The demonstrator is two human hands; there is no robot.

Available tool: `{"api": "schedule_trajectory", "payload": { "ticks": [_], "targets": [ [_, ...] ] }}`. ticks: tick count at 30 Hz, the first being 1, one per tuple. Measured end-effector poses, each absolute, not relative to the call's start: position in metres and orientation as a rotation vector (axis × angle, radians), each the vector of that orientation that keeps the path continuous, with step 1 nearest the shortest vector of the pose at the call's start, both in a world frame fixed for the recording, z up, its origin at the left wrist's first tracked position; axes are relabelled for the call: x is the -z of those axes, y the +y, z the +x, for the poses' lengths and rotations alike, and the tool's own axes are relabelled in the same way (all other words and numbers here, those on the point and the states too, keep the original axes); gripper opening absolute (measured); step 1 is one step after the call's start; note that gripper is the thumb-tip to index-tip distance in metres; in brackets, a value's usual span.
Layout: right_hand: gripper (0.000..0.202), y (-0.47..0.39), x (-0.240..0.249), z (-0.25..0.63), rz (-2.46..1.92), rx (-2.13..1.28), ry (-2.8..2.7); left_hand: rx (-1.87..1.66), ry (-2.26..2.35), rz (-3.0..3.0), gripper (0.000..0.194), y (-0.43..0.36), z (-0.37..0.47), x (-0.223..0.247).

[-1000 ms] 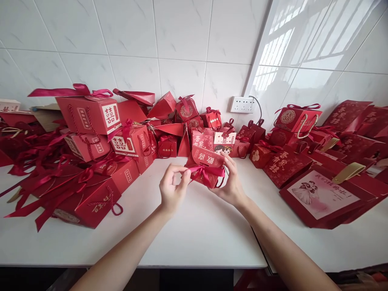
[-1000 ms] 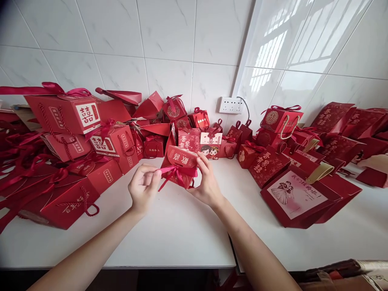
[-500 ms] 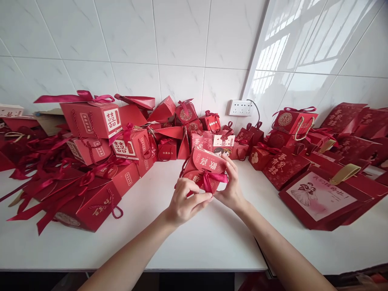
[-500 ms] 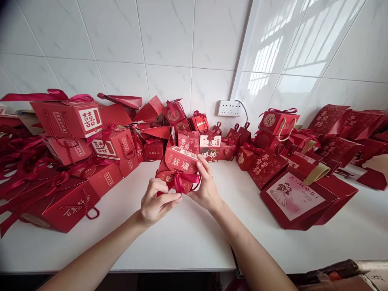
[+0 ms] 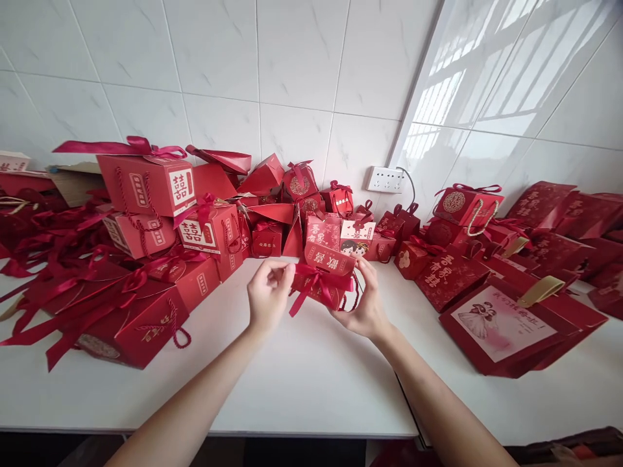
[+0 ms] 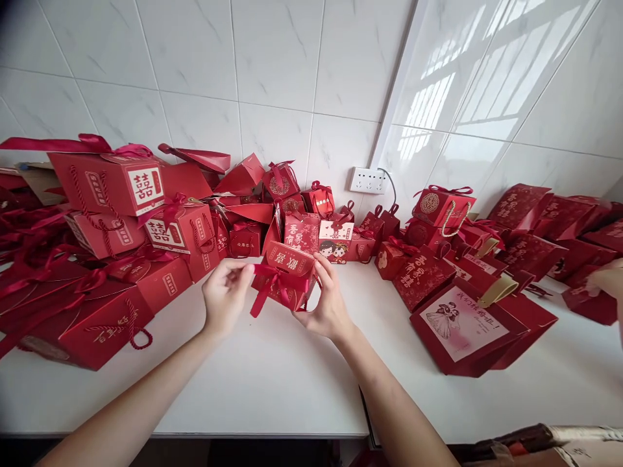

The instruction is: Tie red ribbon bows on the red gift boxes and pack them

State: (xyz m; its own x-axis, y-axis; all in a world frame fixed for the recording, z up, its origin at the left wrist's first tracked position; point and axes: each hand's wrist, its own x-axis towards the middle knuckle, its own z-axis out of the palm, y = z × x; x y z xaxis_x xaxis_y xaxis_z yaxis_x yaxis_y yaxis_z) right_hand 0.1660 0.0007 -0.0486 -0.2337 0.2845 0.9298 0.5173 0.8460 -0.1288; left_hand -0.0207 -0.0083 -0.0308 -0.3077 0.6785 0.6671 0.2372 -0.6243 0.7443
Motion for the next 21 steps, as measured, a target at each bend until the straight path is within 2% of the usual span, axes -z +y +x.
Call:
{"api": "schedule_trajectory", "payload": {
  "ticks": [3, 6, 9, 12, 17, 19, 21],
  "targets": [
    [0.091, -0.005, 0.044, 0.161, -0.755, -0.100, -1.649, -1.769, 1.414, 1.443, 0.014, 0.016, -0.036, 0.040],
    [0.074, -0.022, 0.029, 0.154, -0.886, -0.708, -1.256, -1.684, 1.434, 1.417, 0.014, 0.031, -0.045, 0.054],
    [0.053, -0.048, 0.016, 0.152, -0.831, -1.278, -0.959, -1.622, 1.391, 1.454, 0.018, 0.036, -0.046, 0.061],
    [0.052, -0.077, 0.011, 0.154, -0.702, -1.663, -0.813, -1.548, 1.354, 1.516, 0.019, 0.033, -0.042, 0.062],
    [0.047, -0.121, 0.008, 0.155, -0.628, -1.796, -0.623, -1.466, 1.345, 1.583, 0.018, 0.029, -0.038, 0.059],
    [0.051, -0.137, 0.009, 0.156, -0.725, -1.732, -0.639, -1.453, 1.355, 1.598, 0.018, 0.028, -0.038, 0.059],
    [0.052, -0.157, 0.013, 0.161, -0.927, -1.493, -0.752, -1.438, 1.366, 1.610, 0.017, 0.027, -0.038, 0.059]
  ]
}}
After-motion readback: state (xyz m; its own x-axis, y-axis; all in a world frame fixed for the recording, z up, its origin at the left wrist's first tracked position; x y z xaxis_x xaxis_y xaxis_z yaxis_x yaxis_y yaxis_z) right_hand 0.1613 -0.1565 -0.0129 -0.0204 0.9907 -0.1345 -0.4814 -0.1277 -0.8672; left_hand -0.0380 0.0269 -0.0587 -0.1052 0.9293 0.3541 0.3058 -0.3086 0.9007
